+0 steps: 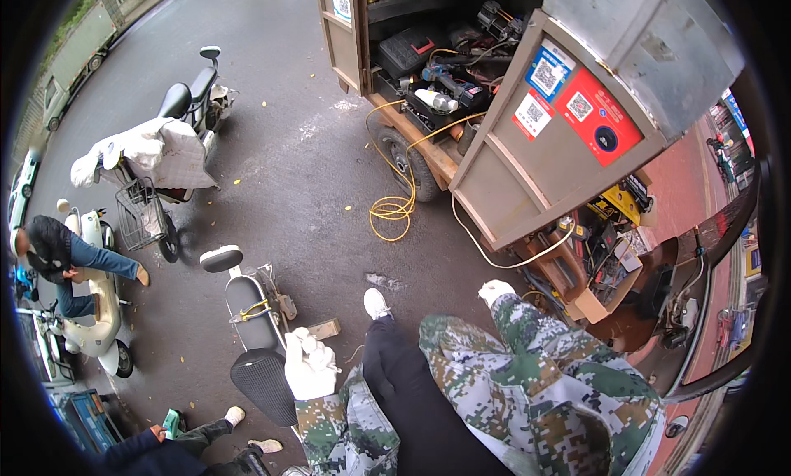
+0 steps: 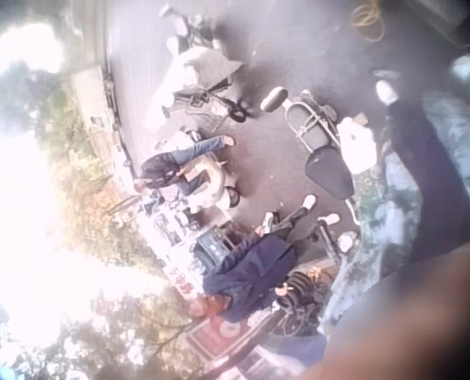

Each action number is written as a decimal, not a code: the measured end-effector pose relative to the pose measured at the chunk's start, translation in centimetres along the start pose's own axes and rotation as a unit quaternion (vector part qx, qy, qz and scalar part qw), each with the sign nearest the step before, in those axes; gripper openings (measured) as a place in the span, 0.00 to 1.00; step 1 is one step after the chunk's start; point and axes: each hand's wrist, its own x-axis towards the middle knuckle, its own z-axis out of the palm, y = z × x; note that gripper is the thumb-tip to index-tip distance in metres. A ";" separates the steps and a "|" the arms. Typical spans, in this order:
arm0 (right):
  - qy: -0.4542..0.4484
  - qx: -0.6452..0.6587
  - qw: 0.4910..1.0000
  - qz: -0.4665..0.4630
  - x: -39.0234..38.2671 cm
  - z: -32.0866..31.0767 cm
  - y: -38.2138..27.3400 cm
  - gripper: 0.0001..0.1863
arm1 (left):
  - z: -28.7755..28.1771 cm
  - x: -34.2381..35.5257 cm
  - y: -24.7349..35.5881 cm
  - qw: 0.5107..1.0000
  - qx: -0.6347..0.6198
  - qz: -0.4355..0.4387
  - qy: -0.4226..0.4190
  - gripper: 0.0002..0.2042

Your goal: The person removes a battery from a scooter, retrieves a new battery from a parts room, and installs it using a cordless drill. The person then secures the battery terminals with the drill.

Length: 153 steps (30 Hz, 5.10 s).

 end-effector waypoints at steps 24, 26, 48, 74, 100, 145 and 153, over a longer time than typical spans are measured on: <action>0.232 -0.001 0.952 -0.201 27.8 -32.2 -35.9 0.47 | 8.9 -11.9 -12.6 0.947 -0.030 0.189 0.259 0.17; 0.086 0.078 0.981 -0.156 31.9 -35.6 -33.2 0.49 | 10.6 -12.0 -14.7 0.947 -0.050 0.186 0.256 0.19; 0.169 -0.483 0.812 -0.281 34.9 -51.6 -62.6 0.12 | 15.3 4.0 -29.0 0.774 0.352 0.367 0.377 0.14; -0.742 -0.251 0.569 -0.249 -15.1 -9.1 -50.2 0.23 | 10.0 -3.4 -33.3 0.658 -0.386 0.629 0.147 0.13; -0.621 -0.195 0.731 -0.205 -19.6 -12.3 -39.3 0.14 | 3.8 -5.3 -28.8 0.786 -0.203 0.487 0.322 0.14; -0.699 0.097 0.704 -0.076 -9.7 -2.8 -31.4 0.39 | -1.7 1.7 -17.6 0.863 -0.095 0.433 0.243 0.09; -0.695 0.153 0.700 -0.063 -7.9 -2.5 -31.1 0.37 | -0.6 3.8 -16.9 0.895 -0.157 0.401 0.120 0.29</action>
